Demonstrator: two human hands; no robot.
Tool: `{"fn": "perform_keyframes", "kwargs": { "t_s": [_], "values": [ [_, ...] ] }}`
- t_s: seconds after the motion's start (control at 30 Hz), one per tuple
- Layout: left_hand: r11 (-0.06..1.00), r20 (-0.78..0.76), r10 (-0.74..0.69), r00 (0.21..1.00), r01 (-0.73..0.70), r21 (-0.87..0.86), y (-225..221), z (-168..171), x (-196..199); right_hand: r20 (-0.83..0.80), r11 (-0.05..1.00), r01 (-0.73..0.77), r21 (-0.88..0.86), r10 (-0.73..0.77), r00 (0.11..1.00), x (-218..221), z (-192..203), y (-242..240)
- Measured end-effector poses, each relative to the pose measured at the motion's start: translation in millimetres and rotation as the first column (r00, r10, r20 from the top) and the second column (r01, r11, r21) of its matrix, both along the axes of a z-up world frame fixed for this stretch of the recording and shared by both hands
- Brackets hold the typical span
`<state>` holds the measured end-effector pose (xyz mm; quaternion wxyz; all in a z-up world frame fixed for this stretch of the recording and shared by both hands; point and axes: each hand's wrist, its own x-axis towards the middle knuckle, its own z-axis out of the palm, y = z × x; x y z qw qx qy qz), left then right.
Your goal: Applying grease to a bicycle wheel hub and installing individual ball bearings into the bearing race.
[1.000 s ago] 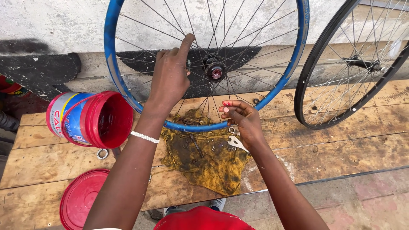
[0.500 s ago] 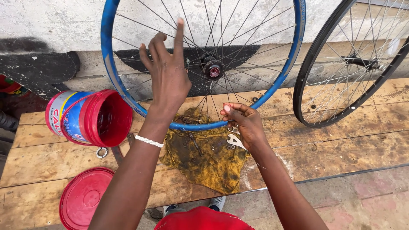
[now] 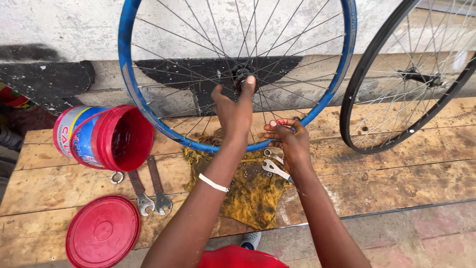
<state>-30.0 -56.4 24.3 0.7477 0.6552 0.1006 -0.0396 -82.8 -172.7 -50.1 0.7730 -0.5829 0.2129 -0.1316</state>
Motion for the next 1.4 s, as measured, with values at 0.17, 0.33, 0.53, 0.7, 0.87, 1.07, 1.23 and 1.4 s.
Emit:
{"fn": "perform_keyframes", "kwargs": {
  "t_s": [0.17, 0.33, 0.53, 0.7, 0.87, 1.07, 1.23, 1.4],
  "values": [
    [0.962, -0.230, -0.088, 0.969, 0.023, -0.273, 3, 21, 20, -0.011, 0.999, 0.014, 0.036, -0.013, 1.000, 3, 4, -18],
    [0.913, -0.395, -0.207, 0.895, 0.031, -0.408, 8, 34, 30, -0.052, 0.995, -0.016, 0.094, 0.021, 0.998, -3, 4, -18],
    [0.929, -0.360, -0.076, 0.930, -0.065, -0.365, -7, 20, 29, -0.049, 0.989, -0.054, 0.141, 0.062, 0.997, -11, 3, -18],
    [0.928, -0.392, 0.030, 0.920, -0.171, -0.330, -8, 35, 1, -0.063, 0.983, -0.076, 0.167, 0.088, 0.994, -20, 2, -24],
    [0.865, -0.372, 0.086, 0.924, -0.254, -0.432, -8, 30, -18, -0.066, 0.978, -0.100, 0.186, 0.114, 0.991, -30, 6, -31],
    [0.836, -0.364, 0.181, 0.914, -0.338, -0.432, -10, 24, -28, -0.071, 0.968, -0.161, 0.194, 0.177, 0.982, -44, 10, -35],
    [0.778, -0.334, 0.280, 0.900, -0.416, -0.470, -11, 25, -46, -0.067, 0.962, -0.193, 0.194, 0.209, 0.976, -57, 29, -39],
    [0.606, -0.310, 0.273, 0.911, -0.413, -0.680, 6, 10, -70, -0.065, 0.973, -0.178, 0.148, 0.189, 0.980, -81, 49, -48]
  ]
}}
